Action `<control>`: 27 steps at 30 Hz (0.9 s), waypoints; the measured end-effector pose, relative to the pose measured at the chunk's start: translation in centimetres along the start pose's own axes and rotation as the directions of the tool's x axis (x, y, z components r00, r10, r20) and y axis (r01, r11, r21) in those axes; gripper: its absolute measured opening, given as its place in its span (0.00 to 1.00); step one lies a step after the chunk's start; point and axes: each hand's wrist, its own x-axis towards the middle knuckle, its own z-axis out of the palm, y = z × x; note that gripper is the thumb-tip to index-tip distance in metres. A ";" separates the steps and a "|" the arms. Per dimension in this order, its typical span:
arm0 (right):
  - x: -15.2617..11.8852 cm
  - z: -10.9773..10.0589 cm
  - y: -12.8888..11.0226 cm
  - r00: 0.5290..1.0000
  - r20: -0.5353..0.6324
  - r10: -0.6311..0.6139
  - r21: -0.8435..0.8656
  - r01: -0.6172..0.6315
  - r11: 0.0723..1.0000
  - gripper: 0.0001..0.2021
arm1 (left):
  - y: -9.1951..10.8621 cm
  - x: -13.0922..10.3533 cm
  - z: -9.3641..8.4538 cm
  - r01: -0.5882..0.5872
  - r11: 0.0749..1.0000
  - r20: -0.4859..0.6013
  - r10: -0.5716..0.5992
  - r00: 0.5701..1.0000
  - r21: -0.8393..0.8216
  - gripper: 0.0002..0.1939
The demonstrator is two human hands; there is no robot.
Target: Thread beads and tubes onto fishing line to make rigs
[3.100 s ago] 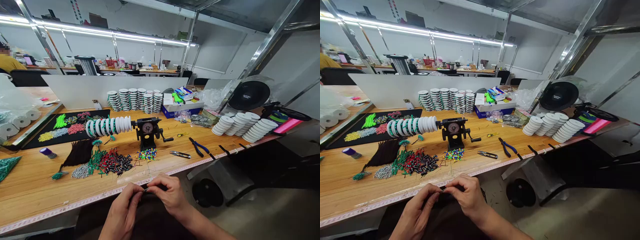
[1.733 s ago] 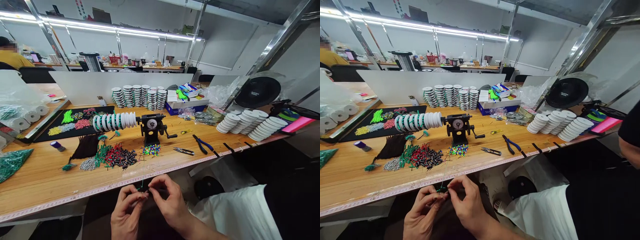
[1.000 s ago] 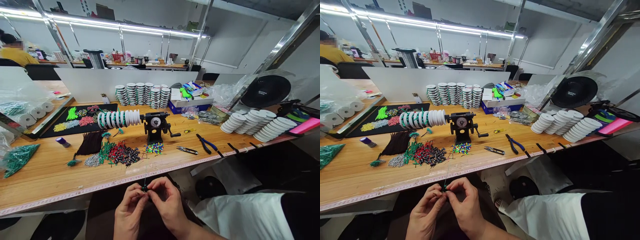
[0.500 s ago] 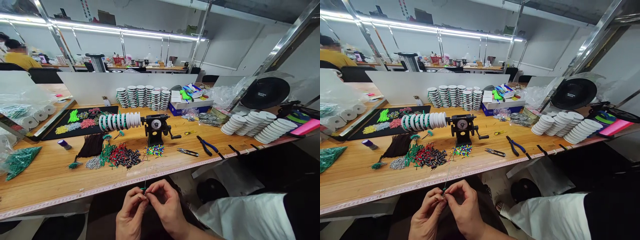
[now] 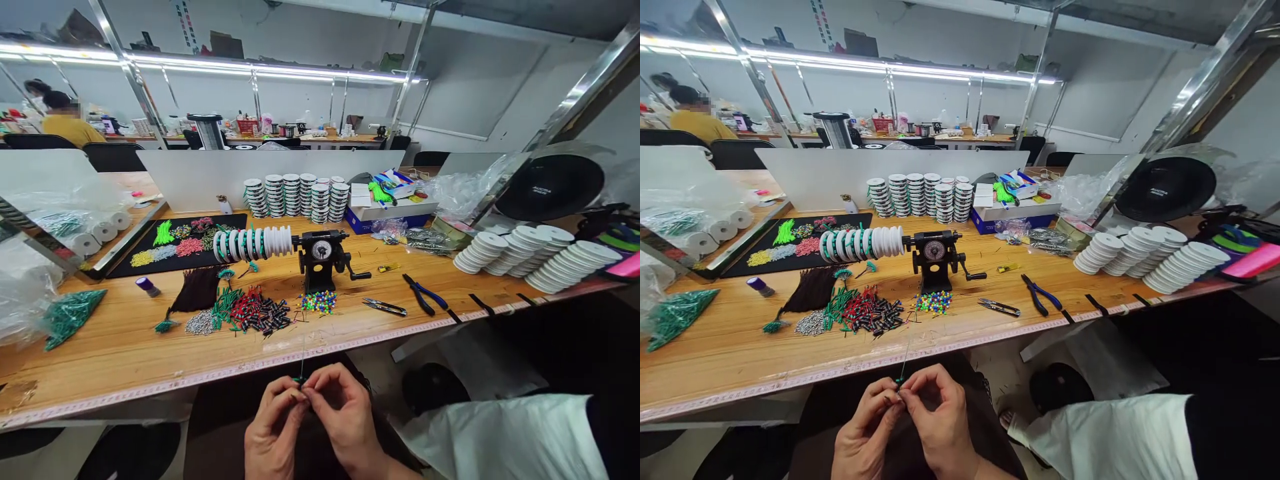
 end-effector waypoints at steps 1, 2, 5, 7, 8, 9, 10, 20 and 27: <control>0.0 0.0 0.0 1.000 0.004 -0.006 -0.008 0.006 1.000 0.04 | 0.0 0.1 0.0 -0.006 1.000 0.006 0.006 1.000 -0.002 0.04; 0.0 0.1 0.1 1.000 0.009 -0.018 -0.020 0.018 1.000 0.04 | 0.1 0.1 0.0 -0.013 1.000 0.012 0.013 1.000 -0.004 0.04; -0.1 -0.1 0.1 0.998 0.029 -0.050 -0.041 0.051 0.998 0.04 | 0.3 0.3 0.0 -0.017 1.000 0.026 0.017 1.000 -0.010 0.04; -0.2 -0.1 0.1 0.999 0.027 -0.039 -0.032 0.039 0.999 0.05 | 0.3 0.3 0.1 -0.019 1.000 0.024 0.020 1.000 -0.006 0.04; -0.2 -0.2 0.2 1.000 0.017 -0.026 -0.020 0.026 0.999 0.05 | 0.2 0.3 0.1 -0.021 1.000 0.020 0.021 1.000 0.001 0.04; -0.2 -0.2 0.2 1.000 0.005 -0.011 -0.009 0.011 1.000 0.05 | 0.2 0.3 0.1 -0.022 1.000 0.020 0.022 1.000 0.007 0.04; -0.2 -0.1 0.2 1.000 -0.007 0.002 0.001 -0.002 1.000 0.05 | 0.2 0.3 0.1 -0.020 1.000 0.018 0.020 1.000 0.013 0.04; -0.1 0.1 0.5 1.000 0.004 0.023 0.013 -0.023 1.000 0.07 | 0.4 0.2 -0.1 0.025 0.999 0.015 -0.025 1.000 0.032 0.06; -0.3 -0.5 0.1 0.995 0.092 -0.050 -0.023 0.052 0.998 0.06 | 0.7 0.0 -0.1 -0.053 0.996 0.058 0.049 0.997 0.067 0.03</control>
